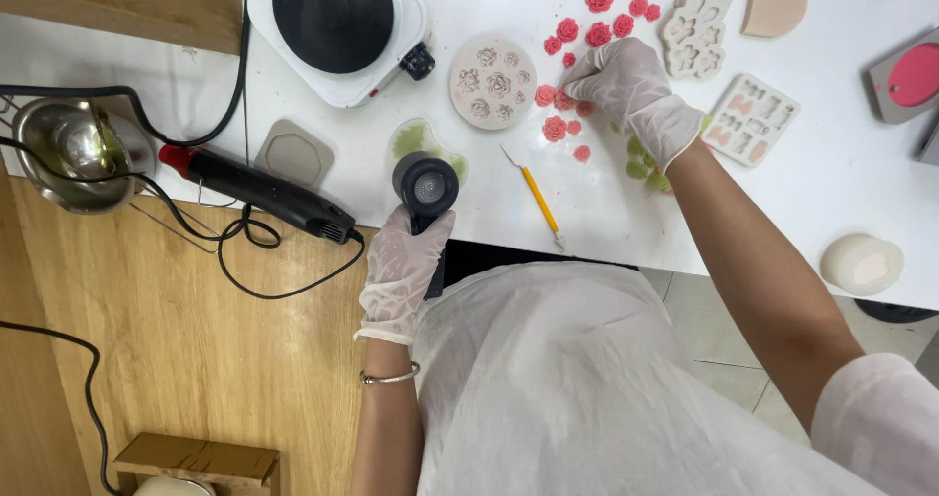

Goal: Decorating wax creations by melting and applying small wax petals using a heat gun and molds.

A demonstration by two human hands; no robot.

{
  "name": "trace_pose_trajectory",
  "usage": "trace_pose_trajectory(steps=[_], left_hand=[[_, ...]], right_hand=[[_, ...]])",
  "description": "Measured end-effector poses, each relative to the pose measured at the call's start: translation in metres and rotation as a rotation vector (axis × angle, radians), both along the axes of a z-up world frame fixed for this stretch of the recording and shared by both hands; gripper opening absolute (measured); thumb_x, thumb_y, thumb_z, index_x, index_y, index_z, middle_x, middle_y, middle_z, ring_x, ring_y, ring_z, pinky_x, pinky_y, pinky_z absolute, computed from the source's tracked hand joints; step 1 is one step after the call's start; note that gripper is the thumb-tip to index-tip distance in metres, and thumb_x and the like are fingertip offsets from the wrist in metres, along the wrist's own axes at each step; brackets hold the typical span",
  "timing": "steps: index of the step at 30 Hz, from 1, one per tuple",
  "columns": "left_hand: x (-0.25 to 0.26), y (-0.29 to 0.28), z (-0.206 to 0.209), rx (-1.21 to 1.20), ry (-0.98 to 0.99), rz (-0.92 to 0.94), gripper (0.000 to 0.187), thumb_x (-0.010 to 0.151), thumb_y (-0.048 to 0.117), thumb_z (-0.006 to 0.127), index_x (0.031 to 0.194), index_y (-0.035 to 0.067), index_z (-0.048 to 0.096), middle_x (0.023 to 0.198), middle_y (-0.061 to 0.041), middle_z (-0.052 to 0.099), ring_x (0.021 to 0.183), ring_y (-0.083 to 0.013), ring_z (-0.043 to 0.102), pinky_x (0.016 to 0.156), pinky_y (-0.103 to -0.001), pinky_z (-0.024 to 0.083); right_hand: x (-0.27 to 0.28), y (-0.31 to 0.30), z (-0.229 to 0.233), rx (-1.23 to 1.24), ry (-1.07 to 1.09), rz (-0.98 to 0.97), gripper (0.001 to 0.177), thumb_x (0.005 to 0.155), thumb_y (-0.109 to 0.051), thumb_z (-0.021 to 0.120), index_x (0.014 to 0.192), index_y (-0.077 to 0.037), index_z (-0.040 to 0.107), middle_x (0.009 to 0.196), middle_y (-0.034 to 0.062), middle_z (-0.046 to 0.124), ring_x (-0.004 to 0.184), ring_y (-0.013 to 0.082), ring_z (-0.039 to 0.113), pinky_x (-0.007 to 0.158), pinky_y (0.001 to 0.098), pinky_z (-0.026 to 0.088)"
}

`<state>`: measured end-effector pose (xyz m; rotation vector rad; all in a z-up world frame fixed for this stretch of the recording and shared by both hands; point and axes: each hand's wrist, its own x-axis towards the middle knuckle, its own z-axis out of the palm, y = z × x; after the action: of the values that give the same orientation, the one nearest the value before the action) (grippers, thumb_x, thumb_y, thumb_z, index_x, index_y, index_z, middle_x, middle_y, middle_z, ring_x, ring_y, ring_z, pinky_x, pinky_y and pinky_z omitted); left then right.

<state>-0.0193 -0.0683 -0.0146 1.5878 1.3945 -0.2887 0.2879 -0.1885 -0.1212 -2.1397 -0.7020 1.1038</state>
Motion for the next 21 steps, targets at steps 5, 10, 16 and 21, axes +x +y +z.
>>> trace_pose_trajectory(steps=[5, 10, 16, 21], left_hand=[[-0.003, 0.002, 0.0, -0.045, -0.027, 0.049, 0.046, 0.083, 0.042, 0.075, 0.113, 0.006, 0.073, 0.091, -0.008, 0.077, 0.083, -0.0199, 0.072, 0.079, -0.034, 0.055], [-0.007, 0.001, -0.022, -0.101, -0.146, 0.119, 0.046, 0.082, 0.041, 0.077, 0.111, 0.004, 0.075, 0.091, -0.005, 0.077, 0.085, -0.0161, 0.069, 0.081, -0.031, 0.053], [-0.008, -0.007, -0.037, -0.359, -0.481, 0.38, 0.047, 0.088, 0.039, 0.076, 0.111, -0.002, 0.073, 0.093, -0.001, 0.071, 0.084, -0.0098, 0.06, 0.077, -0.026, 0.05], [-0.019, -0.017, -0.038, -0.4, -0.301, 0.475, 0.05, 0.099, 0.038, 0.077, 0.112, -0.01, 0.069, 0.088, -0.009, 0.057, 0.077, -0.0198, 0.046, 0.067, -0.036, 0.039]], right_hand=[[0.001, -0.008, 0.034, -0.205, -0.034, -0.276, 0.01, 0.089, -0.009, 0.071, 0.096, -0.007, 0.078, 0.087, 0.0064, 0.077, 0.072, 0.0087, 0.07, 0.072, 0.0264, 0.057], [-0.063, -0.035, 0.095, 0.033, -0.069, -0.314, 0.021, 0.101, -0.017, 0.067, 0.115, -0.002, 0.072, 0.102, 0.0091, 0.075, 0.082, 0.0142, 0.065, 0.074, 0.0311, 0.053], [-0.188, -0.005, 0.079, 0.08, 0.126, 0.111, 0.079, 0.075, -0.026, 0.086, 0.14, 0.0, 0.049, 0.114, 0.0177, 0.066, 0.105, 0.0285, 0.066, 0.091, 0.0384, 0.052], [-0.21, 0.003, 0.061, 0.218, 0.113, 0.114, 0.083, 0.073, -0.025, 0.086, 0.14, 0.0, 0.044, 0.117, 0.0204, 0.067, 0.108, 0.0336, 0.067, 0.092, 0.0409, 0.053]])
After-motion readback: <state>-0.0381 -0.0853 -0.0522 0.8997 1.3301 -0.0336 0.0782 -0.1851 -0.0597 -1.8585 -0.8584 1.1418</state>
